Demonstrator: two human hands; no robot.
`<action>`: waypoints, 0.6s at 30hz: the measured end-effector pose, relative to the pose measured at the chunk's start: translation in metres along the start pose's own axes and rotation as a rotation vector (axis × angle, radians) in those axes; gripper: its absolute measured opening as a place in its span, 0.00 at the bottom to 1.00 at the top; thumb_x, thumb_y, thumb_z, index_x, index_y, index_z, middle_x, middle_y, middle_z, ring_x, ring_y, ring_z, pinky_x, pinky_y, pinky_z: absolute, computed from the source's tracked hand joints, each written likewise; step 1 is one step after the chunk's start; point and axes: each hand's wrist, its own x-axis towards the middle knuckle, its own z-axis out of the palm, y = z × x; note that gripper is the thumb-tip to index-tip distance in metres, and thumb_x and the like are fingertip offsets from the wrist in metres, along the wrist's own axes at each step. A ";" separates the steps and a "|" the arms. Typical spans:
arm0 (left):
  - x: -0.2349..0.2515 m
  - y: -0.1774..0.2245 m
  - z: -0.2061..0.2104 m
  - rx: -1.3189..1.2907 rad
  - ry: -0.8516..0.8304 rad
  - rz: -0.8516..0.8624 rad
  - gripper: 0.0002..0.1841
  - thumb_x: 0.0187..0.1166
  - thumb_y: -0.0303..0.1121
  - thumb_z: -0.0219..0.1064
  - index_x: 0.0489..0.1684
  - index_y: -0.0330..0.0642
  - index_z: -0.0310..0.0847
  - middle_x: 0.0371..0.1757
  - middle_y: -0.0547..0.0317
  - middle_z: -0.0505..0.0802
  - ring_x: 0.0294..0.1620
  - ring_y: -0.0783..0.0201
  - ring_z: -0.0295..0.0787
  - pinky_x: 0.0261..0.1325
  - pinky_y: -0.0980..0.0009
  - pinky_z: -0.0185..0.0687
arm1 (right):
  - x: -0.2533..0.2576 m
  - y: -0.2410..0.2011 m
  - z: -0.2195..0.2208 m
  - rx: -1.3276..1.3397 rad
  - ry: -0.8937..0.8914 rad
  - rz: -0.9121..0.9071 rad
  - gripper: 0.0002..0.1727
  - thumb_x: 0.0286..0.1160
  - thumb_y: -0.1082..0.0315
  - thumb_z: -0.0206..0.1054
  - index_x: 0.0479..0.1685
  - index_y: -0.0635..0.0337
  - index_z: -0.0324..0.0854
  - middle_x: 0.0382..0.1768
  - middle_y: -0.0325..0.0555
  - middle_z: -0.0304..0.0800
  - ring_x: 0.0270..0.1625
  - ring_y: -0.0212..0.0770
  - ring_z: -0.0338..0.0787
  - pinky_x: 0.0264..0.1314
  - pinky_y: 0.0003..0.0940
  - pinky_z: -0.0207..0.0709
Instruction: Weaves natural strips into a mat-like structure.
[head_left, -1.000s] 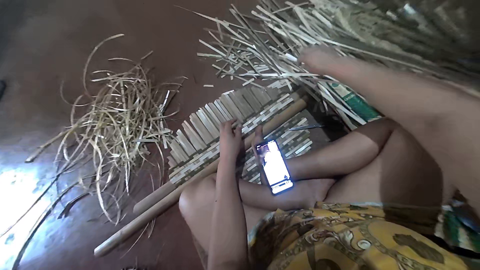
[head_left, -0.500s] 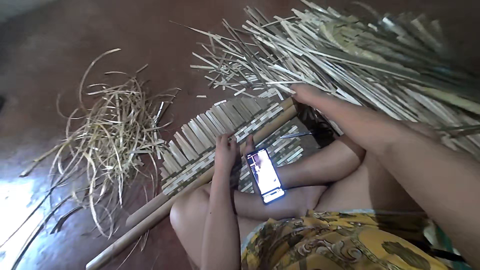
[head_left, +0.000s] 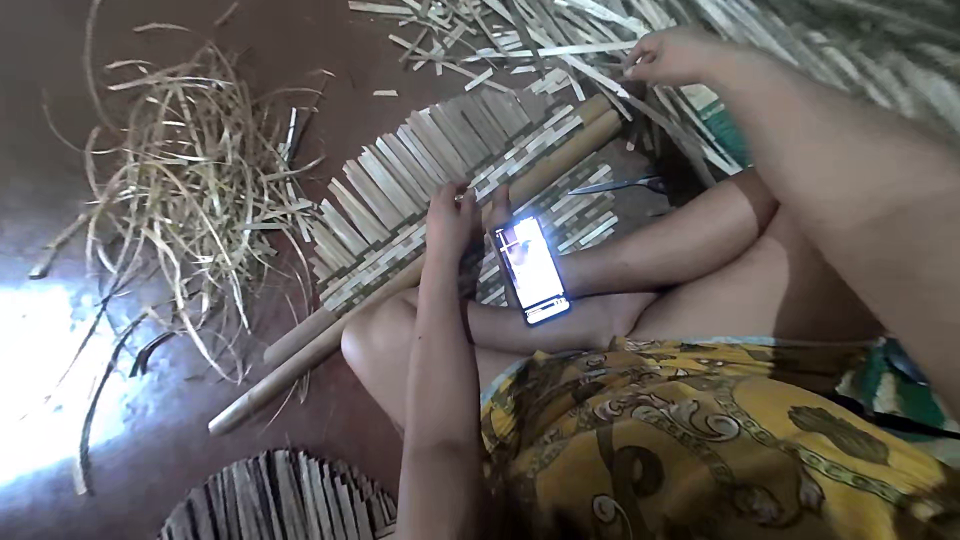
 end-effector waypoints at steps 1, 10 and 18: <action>-0.001 0.002 0.000 -0.005 -0.017 0.008 0.20 0.92 0.40 0.54 0.73 0.41 0.79 0.71 0.45 0.85 0.59 0.53 0.89 0.66 0.54 0.83 | -0.004 -0.002 -0.001 0.005 -0.023 0.012 0.22 0.91 0.59 0.58 0.72 0.65 0.78 0.65 0.70 0.85 0.65 0.71 0.86 0.73 0.71 0.70; -0.002 0.001 0.011 -0.193 -0.133 0.037 0.20 0.94 0.43 0.52 0.72 0.44 0.81 0.68 0.47 0.88 0.65 0.57 0.87 0.71 0.55 0.79 | 0.014 0.033 0.005 0.074 -0.060 0.024 0.21 0.91 0.57 0.59 0.71 0.63 0.79 0.63 0.67 0.86 0.59 0.66 0.89 0.69 0.68 0.75; 0.003 -0.003 0.022 -0.224 -0.062 0.138 0.21 0.94 0.45 0.48 0.70 0.45 0.82 0.66 0.48 0.87 0.66 0.58 0.84 0.71 0.56 0.77 | 0.006 0.034 -0.004 0.100 0.071 0.039 0.22 0.91 0.57 0.56 0.71 0.63 0.80 0.63 0.65 0.86 0.62 0.63 0.89 0.72 0.65 0.74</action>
